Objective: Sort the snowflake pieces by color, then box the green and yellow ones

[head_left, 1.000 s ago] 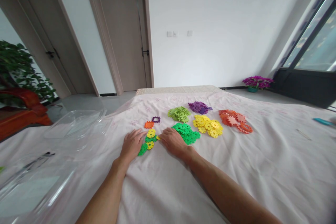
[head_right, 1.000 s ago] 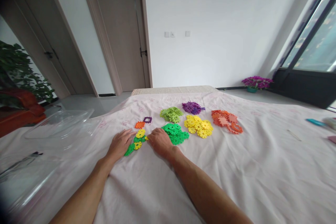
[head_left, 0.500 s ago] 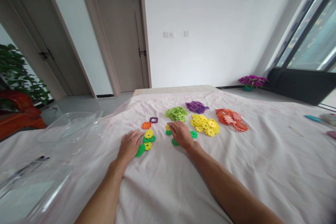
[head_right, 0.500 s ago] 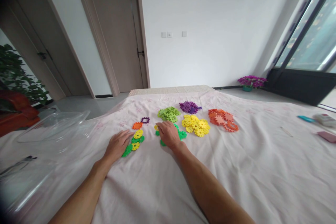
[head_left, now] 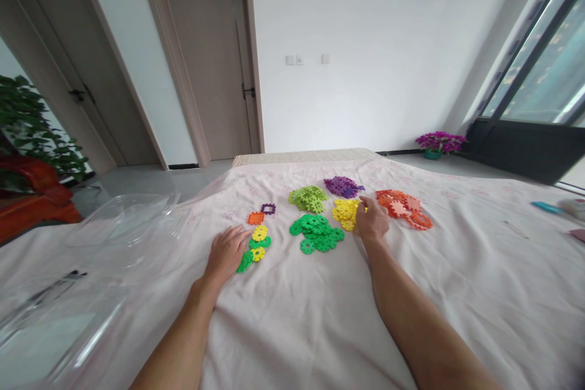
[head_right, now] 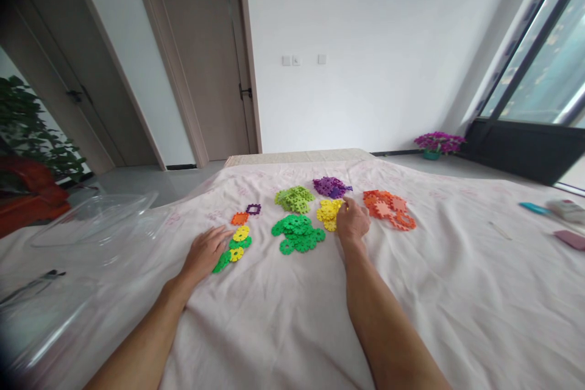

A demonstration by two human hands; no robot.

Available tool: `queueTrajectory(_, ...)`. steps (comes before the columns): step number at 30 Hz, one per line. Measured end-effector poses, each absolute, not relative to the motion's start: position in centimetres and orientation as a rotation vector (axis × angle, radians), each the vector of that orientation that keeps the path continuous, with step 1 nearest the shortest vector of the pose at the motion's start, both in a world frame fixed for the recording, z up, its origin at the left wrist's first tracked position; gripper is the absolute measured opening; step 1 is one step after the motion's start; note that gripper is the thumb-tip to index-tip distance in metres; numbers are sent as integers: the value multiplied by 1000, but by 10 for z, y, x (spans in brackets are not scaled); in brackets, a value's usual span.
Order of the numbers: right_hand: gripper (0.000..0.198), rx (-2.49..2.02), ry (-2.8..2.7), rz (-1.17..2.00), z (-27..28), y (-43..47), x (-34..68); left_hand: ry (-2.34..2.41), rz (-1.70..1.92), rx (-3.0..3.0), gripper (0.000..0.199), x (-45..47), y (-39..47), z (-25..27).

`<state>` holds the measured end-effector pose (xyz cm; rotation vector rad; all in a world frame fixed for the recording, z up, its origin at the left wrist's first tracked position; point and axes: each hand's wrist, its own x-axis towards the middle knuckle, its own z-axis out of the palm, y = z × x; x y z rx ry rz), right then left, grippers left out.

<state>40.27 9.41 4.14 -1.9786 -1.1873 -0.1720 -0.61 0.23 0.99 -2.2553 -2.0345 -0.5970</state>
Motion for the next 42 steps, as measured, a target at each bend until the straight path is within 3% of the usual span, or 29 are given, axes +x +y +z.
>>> queueTrajectory(7,35,-1624,-1453,-287,42,93,379,-2019,-622,-2259,44,-6,2,11)
queueTrajectory(22,25,-680,-2522,76,59,8,237,-2003,-561,-2280,39,-5,-1,15)
queueTrajectory(28,35,-621,-2640,45,55,1,229,-1999,-566,-2270,39,-6,0,12)
queueTrajectory(34,22,-598,-2600,87,55,4,233,-1997,-561,-2273,39,-5,-2,15)
queueTrajectory(39,39,-623,-2600,72,54,0,228,-1993,-589,-2272,39,-5,-2,15)
queueTrajectory(42,27,-655,-2610,76,53,1,225,-2002,-585,-2277,39,-5,-1,14)
